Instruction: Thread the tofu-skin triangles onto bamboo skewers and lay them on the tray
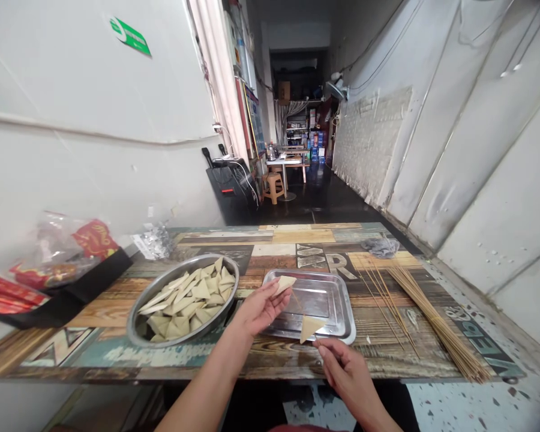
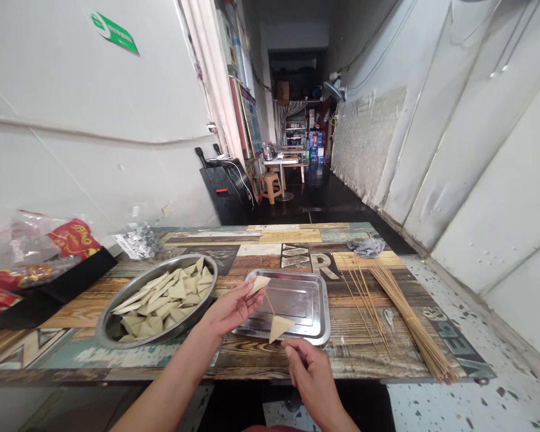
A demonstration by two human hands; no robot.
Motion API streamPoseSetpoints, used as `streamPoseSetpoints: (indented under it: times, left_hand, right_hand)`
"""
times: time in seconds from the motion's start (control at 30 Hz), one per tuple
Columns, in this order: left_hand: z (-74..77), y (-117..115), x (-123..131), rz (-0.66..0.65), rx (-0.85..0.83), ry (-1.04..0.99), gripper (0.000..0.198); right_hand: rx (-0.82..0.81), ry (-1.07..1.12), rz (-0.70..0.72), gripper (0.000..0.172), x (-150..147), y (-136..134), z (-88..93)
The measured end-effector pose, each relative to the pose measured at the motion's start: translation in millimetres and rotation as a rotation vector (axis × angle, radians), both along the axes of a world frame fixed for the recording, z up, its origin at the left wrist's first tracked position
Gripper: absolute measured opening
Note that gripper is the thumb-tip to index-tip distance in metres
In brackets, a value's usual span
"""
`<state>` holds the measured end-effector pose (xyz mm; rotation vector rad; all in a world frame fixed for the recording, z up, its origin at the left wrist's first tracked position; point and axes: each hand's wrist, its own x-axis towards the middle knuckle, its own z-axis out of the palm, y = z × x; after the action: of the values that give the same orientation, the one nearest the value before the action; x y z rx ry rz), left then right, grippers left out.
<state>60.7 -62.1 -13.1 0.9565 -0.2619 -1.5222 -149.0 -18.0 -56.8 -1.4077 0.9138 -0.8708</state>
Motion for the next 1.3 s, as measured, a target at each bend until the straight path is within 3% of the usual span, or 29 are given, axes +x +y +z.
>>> streamPoseSetpoints:
  times: [0.13, 0.27, 0.43, 0.6, 0.7, 0.8, 1.0, 1.2, 1.3]
  left_hand:
    - [-5.0, -0.8, 1.4, 0.001, 0.047, 0.115, 0.018]
    - [-8.3, -0.3, 0.2, 0.065, -0.030, 0.051, 0.021]
    - [-12.6, -1.2, -1.3, 0.111, -0.141, -0.123, 0.024]
    - [-18.3, -0.1, -3.0, 0.247, -0.253, -0.498, 0.019]
    - [-20.4, 0.6, -3.3, 0.274, -0.328, -0.620, 0.015]
    - [-19.0, 1.1, -3.5, 0.238, -0.325, -0.529, 0.015]
    - [-12.0, 2.1, -5.6, 0.074, -0.223, -0.092, 0.021]
    - [-16.5, -3.0, -11.6, 0.067, -0.146, 0.013, 0.015]
    - [-15.0, -1.8, -13.3, 0.045, -0.144, -0.032, 0.028]
  right_hand:
    - [0.019, -0.009, 0.010, 0.032, 0.1, -0.5, -3.1]
    - [0.014, -0.009, 0.004, 0.032, -0.8, -1.3, -7.1]
    - [0.020, -0.005, -0.013, 0.033, -1.6, 0.8, -7.6]
    - [0.044, -0.007, -0.029, 0.034, -1.8, 1.2, -7.3]
    - [0.048, -0.011, -0.032, 0.035, -1.8, 1.0, -9.0]
    - [0.050, -0.015, -0.026, 0.036, -1.5, 1.6, -10.6]
    - [0.027, -0.009, -0.030, 0.036, 0.3, 2.7, -8.3]
    - [0.017, -0.005, -0.047, 0.035, 2.1, 3.5, -4.8]
    - [0.023, -0.002, -0.045, 0.036, 1.5, 3.1, -5.0]
